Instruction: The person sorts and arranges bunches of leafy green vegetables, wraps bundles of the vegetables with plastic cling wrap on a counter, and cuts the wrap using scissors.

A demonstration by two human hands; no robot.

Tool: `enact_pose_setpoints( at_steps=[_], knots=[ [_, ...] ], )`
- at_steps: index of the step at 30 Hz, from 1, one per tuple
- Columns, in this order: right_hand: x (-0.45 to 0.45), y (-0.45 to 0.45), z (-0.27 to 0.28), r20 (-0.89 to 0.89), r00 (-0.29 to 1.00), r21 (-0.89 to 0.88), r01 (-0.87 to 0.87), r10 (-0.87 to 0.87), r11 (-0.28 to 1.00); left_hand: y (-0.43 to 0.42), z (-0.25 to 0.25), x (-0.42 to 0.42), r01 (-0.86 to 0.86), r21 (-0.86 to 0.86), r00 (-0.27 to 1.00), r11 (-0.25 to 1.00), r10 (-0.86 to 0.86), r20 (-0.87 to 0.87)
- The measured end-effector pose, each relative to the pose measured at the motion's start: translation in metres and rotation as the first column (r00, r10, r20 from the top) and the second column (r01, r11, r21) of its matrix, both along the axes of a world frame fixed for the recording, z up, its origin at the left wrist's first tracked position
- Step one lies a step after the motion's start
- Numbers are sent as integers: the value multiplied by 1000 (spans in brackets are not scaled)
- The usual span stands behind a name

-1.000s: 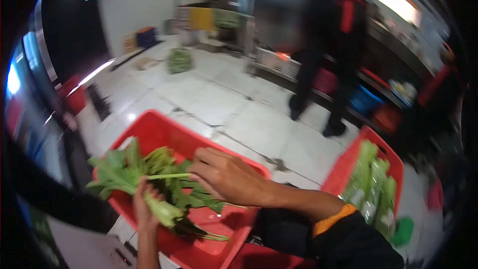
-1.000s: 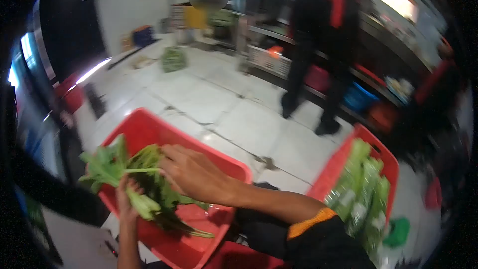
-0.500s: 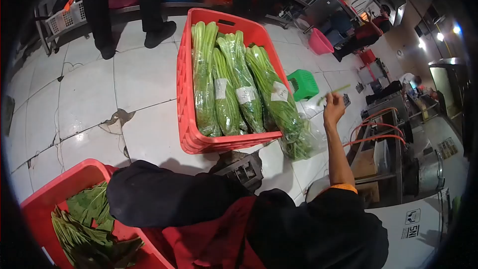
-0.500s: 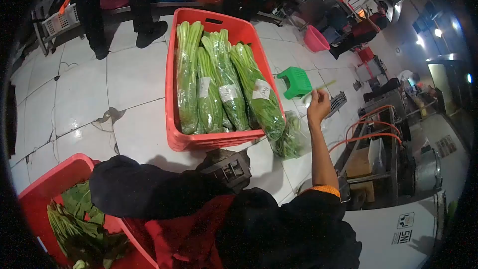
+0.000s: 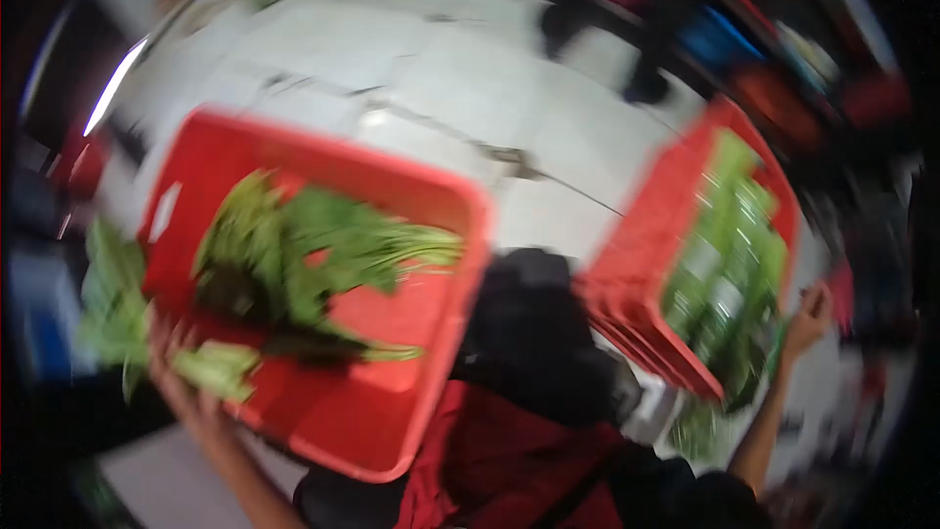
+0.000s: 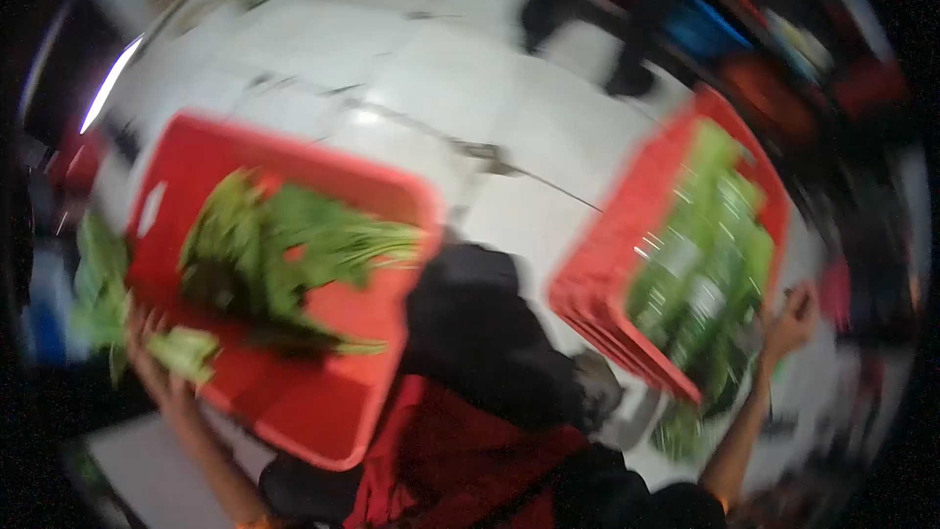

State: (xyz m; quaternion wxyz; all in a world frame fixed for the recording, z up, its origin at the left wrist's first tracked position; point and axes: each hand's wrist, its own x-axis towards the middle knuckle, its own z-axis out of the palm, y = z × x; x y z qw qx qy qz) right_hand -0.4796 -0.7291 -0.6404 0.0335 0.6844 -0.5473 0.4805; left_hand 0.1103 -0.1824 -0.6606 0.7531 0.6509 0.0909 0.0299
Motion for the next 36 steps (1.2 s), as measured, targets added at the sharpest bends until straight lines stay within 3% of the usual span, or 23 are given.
enact_pose_setpoints(
  at_steps=[1, 2, 4, 5, 6, 7, 9, 10, 11, 12, 13, 15, 16, 18, 26, 28, 29, 31, 32, 34, 35, 36],
  knots=[
    [88, 4, 18, 112, 963, 2, -247, 246, 969, 0, 9, -4, 109, -183, 994, 977, -112, -6],
    [166, 30, 28, 209, 870, -24, -453, 447, 891, -17, 23, -17, 58, -271, 998, 961, -57, 11],
    [280, 69, 32, 156, 629, -24, -769, 762, 639, -20, 36, -25, 161, -495, 987, 854, -146, 69],
    [331, 99, 38, 32, 437, 36, -899, 899, 436, -21, 42, -30, 146, -507, 989, 850, -129, 69],
    [380, 122, 33, 31, 206, 160, -967, 978, 199, -21, 49, -33, 140, -521, 990, 842, -119, 74],
    [424, 149, 28, 170, 17, 336, -941, 985, -42, -26, 54, -34, 101, -516, 995, 851, -82, 60],
    [503, 197, -15, 24, -286, 421, -866, 958, -269, -26, 62, -38, 41, -503, 999, 864, -25, 39],
    [531, 212, -43, -60, -397, 597, -750, 916, -286, -24, 60, -39, 34, -496, 999, 867, -16, 40],
    [555, 220, -89, -179, -419, 813, -572, 890, -106, -21, 55, -40, 38, -492, 999, 870, -18, 45],
    [577, 223, -134, -311, -556, 900, -432, 771, 51, -20, 55, -39, 19, -501, 999, 865, -1, 35],
    [580, 236, -144, -389, -605, 918, -317, 695, 237, -20, 55, -40, 29, -487, 1000, 873, -21, 21],
    [592, 195, -274, -192, -696, 974, -48, 692, 222, -22, 55, -43, 27, -462, 999, 887, -37, -13],
    [585, 199, -277, -194, -713, 971, -44, 674, 234, -22, 56, -43, 4, -473, 1000, 881, -16, -22],
    [561, 212, -274, -330, -788, 864, -30, 521, 502, -23, 55, -41, -7, -427, 1000, 904, -3, -22],
    [572, 226, -198, -221, -812, 854, 106, 539, 510, -17, 46, -35, 30, -421, 998, 906, -52, -42],
    [571, 222, -161, -386, -790, 875, -149, 476, 461, -18, 50, -33, 8, -422, 993, 907, -56, -103],
    [570, 218, -151, -387, -794, 873, -151, 469, 464, -24, 53, -32, -28, -417, 996, 909, -9, -86],
    [571, 205, -134, -514, -613, 858, -360, 601, 366, -25, 52, -31, -41, -420, 997, 906, 10, -75],
    [571, 198, -130, -517, -615, 856, -365, 595, 366, -24, 51, -31, -45, -423, 997, 905, 16, -72],
    [566, 189, -121, -235, -400, 914, -402, 886, 61, -24, 50, -30, -6, -459, 996, 889, -37, -85],
    [563, 190, -115, -236, -401, 914, -400, 885, 63, -25, 50, -30, -21, -462, 996, 886, -23, -90],
    [561, 191, -107, 51, -253, 941, -312, 966, -131, -28, 52, -31, -23, -464, 995, 886, -23, -92]
  ],
)
